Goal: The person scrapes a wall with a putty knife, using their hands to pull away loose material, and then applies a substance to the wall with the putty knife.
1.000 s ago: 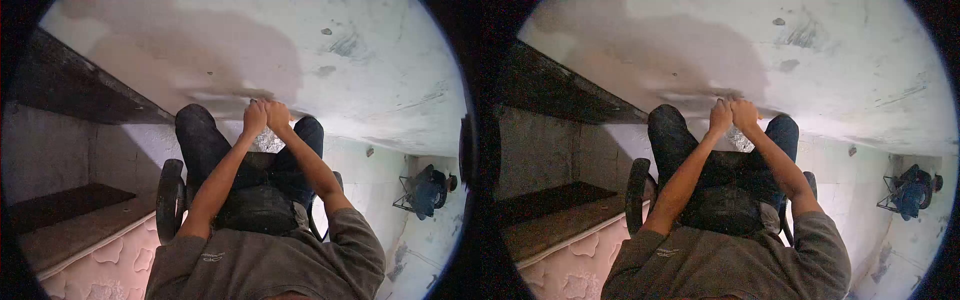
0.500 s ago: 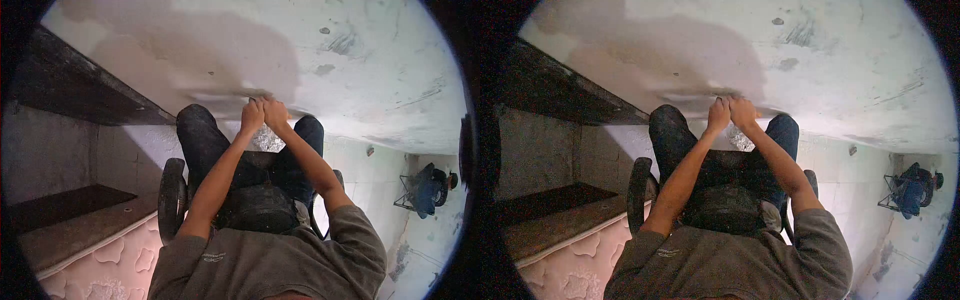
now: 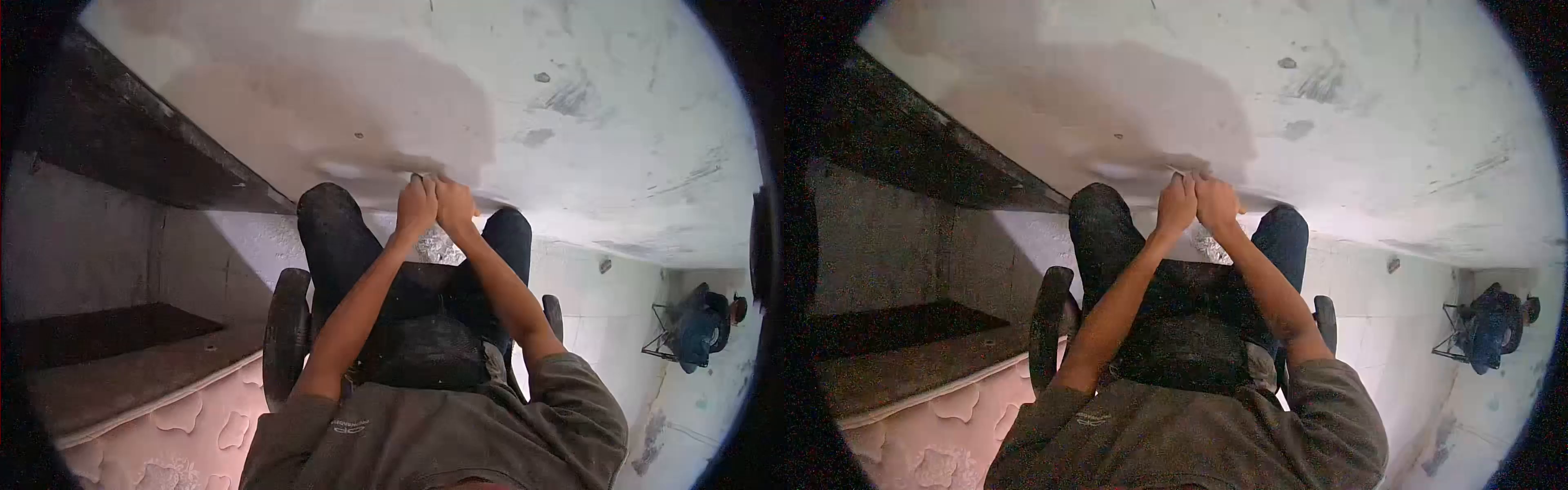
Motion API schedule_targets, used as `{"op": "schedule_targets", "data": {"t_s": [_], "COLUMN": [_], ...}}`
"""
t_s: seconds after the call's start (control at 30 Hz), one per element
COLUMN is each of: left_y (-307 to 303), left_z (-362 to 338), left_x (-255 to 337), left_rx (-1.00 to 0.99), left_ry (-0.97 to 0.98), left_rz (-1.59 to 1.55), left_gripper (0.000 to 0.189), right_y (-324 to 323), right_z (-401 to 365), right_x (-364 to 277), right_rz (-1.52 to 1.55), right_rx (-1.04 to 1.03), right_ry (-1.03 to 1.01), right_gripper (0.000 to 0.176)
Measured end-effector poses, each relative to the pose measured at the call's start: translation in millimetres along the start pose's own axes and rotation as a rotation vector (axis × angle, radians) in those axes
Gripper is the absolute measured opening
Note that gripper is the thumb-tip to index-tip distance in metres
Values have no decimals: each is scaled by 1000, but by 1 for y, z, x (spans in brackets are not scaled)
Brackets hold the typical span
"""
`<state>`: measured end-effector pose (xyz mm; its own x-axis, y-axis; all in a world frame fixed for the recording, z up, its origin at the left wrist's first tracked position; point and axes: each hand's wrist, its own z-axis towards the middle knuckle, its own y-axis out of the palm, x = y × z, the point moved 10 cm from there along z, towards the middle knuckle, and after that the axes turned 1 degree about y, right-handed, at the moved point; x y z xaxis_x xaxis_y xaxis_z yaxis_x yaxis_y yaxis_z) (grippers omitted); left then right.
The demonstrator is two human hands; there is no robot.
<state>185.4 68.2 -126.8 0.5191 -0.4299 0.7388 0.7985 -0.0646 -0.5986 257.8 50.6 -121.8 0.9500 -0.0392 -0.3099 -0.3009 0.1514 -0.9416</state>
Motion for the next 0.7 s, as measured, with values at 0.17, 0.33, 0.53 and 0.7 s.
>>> {"op": "schedule_targets", "data": {"t_s": [0.17,0.33,0.53,0.7], "left_y": [53,4,4,25], "left_z": [-10,-6,-11,-34], "left_x": [-44,-13,-57,-95], "left_rx": [-151,-149,-130,-246], "left_ry": [113,43,-278,-719], "left_rz": [208,-56,-346,-711], "left_gripper": [20,27,50,43], "right_y": [56,13,-31,-35], "right_z": [0,6,11,18], "right_x": [38,23,11,-20], "right_rz": [-172,78,418,424], "right_rx": [-253,60,140,99], "right_ry": [114,6,27,-207], "right_gripper": [23,20,18,18]}}
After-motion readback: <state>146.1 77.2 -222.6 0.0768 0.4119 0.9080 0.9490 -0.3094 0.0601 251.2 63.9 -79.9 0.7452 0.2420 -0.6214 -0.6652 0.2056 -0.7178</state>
